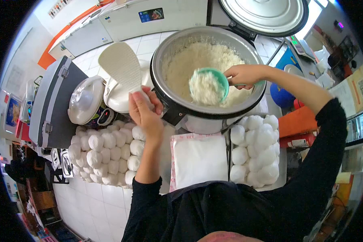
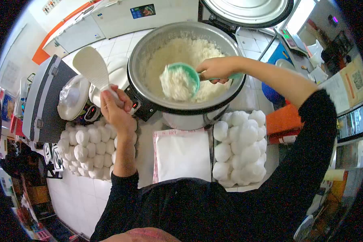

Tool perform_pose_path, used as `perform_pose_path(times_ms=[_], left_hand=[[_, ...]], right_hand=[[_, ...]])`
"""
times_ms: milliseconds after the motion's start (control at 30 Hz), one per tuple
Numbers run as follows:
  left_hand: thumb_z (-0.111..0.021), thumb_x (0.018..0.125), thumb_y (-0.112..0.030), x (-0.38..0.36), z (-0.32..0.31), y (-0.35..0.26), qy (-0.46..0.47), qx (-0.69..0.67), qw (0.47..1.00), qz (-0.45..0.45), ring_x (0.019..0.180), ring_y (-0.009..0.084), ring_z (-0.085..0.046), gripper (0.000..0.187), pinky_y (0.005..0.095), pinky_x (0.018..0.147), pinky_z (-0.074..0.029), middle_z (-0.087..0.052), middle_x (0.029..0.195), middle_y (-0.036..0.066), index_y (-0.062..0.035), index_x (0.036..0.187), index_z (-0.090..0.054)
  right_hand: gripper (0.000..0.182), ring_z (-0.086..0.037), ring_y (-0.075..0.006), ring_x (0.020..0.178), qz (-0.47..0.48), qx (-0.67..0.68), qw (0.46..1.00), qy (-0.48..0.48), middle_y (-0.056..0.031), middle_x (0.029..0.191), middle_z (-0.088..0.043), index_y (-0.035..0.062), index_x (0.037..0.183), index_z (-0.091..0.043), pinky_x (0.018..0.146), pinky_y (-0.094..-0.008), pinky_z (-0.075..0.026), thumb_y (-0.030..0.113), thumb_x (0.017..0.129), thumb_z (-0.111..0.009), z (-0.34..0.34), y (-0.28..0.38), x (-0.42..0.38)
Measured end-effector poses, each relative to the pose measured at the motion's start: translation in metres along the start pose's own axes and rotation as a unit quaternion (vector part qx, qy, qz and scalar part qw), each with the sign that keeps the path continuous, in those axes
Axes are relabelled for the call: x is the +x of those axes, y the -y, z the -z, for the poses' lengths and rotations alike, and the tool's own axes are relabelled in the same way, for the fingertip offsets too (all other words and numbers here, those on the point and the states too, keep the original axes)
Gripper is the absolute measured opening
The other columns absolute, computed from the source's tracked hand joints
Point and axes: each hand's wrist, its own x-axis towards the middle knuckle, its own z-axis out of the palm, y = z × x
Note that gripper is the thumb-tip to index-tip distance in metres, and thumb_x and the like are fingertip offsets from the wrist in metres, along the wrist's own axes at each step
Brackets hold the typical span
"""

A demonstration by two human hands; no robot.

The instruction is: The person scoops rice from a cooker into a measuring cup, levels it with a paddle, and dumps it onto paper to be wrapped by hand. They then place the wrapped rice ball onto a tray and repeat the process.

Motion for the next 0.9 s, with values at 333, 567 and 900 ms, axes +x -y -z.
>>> perform_pose_path(times_ms=[333, 567, 900], left_hand=[[-0.039, 0.095, -0.036, 0.028, -0.046, -0.015, 0.304, 0.133, 0.892, 0.306, 0.040, 0.0045, -0.027, 0.033, 0.0199, 0.035, -0.020, -0.037, 0.056, -0.003, -0.0061, 0.083, -0.047], [-0.039, 0.095, -0.036, 0.038, -0.066, -0.025, 0.372, 0.168, 0.836, 0.367, 0.041, 0.0038, -0.022, 0.031, 0.0209, 0.035, -0.018, -0.029, 0.056, -0.006, -0.0083, 0.080, -0.045], [-0.040, 0.095, -0.034, 0.020, -0.084, -0.020, 0.330, 0.083, 0.846, 0.411, 0.040, 0.0025, -0.022, 0.027, 0.0205, 0.034, -0.014, -0.028, 0.055, -0.008, -0.0107, 0.081, -0.044]], right_hand=[[0.026, -0.042, -0.0079, 0.041, 0.149, 0.420, 0.876, -0.187, -0.0020, 0.064, -0.045, 0.0026, 0.108, -0.046, 0.036, -0.0215, -0.033, 0.023, 0.092, -0.047, 0.008, -0.009, -0.017], [0.042, -0.043, -0.0081, 0.039, 0.132, 0.338, 0.892, -0.271, -0.0042, 0.063, -0.047, -0.0013, 0.119, -0.044, 0.039, -0.0227, -0.038, 0.030, 0.092, -0.047, -0.009, 0.003, -0.030], [0.030, -0.058, -0.0416, 0.067, 0.156, -0.064, 0.810, -0.562, -0.0265, 0.073, -0.059, -0.0019, 0.106, -0.051, 0.063, -0.0484, -0.045, 0.022, 0.090, -0.044, -0.028, 0.008, -0.023]])
